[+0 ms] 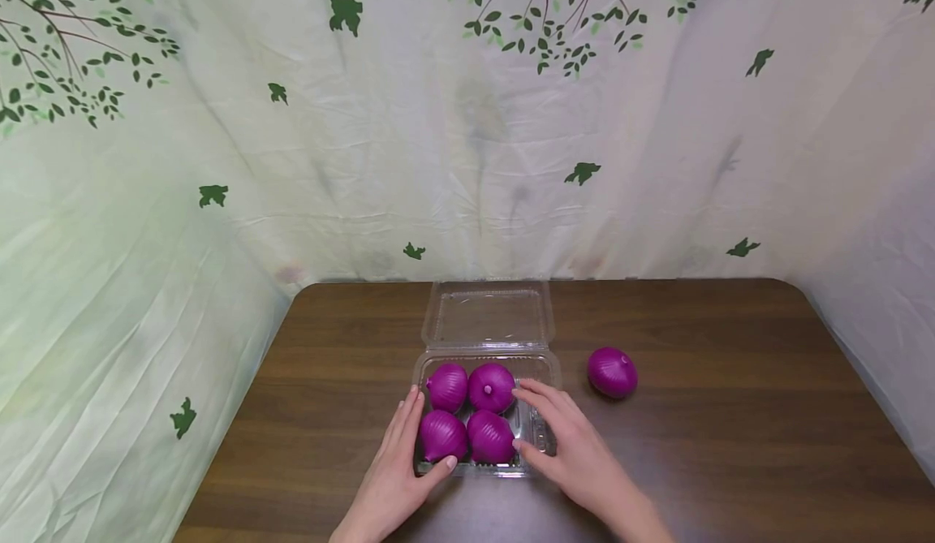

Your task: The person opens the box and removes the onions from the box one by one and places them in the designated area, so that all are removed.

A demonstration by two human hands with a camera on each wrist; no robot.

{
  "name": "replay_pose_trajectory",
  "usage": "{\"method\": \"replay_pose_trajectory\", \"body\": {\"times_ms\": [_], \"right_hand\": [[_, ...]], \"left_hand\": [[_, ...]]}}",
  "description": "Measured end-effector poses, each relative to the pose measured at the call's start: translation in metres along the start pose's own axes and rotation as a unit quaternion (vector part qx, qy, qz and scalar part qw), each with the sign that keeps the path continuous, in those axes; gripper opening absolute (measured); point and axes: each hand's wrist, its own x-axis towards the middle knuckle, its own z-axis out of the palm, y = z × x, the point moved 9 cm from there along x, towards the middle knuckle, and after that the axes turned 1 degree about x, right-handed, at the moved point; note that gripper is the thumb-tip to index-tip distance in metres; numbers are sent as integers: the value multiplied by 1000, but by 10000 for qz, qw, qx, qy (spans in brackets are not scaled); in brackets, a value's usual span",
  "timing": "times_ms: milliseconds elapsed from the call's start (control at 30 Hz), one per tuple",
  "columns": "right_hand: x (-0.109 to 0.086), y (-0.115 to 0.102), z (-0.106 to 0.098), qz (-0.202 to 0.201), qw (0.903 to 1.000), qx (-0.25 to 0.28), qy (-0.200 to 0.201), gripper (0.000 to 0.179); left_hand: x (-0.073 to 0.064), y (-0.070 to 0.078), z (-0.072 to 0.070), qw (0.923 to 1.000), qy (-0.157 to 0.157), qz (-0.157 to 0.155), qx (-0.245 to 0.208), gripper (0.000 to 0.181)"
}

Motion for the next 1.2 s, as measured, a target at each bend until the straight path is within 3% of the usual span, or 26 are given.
{"method": "replay_pose_trajectory", "body": {"times_ms": [200, 567, 933, 1200], "right_hand": [[5, -10, 14, -222, 9993, 224, -185, 59], [11, -13, 38, -96, 9985, 227, -484, 52], [16, -7, 54, 484, 9961, 58, -740, 51], [16, -4, 53, 544, 9961, 261, -643, 51]], "left_hand": [[0, 0, 0, 10000, 0, -2, -3, 99], [0, 3, -2, 9999, 95, 113, 25, 98], [0, 1, 0, 10000, 27, 68, 6, 99], [-1, 0, 0, 9999, 71, 70, 44, 99]]}}
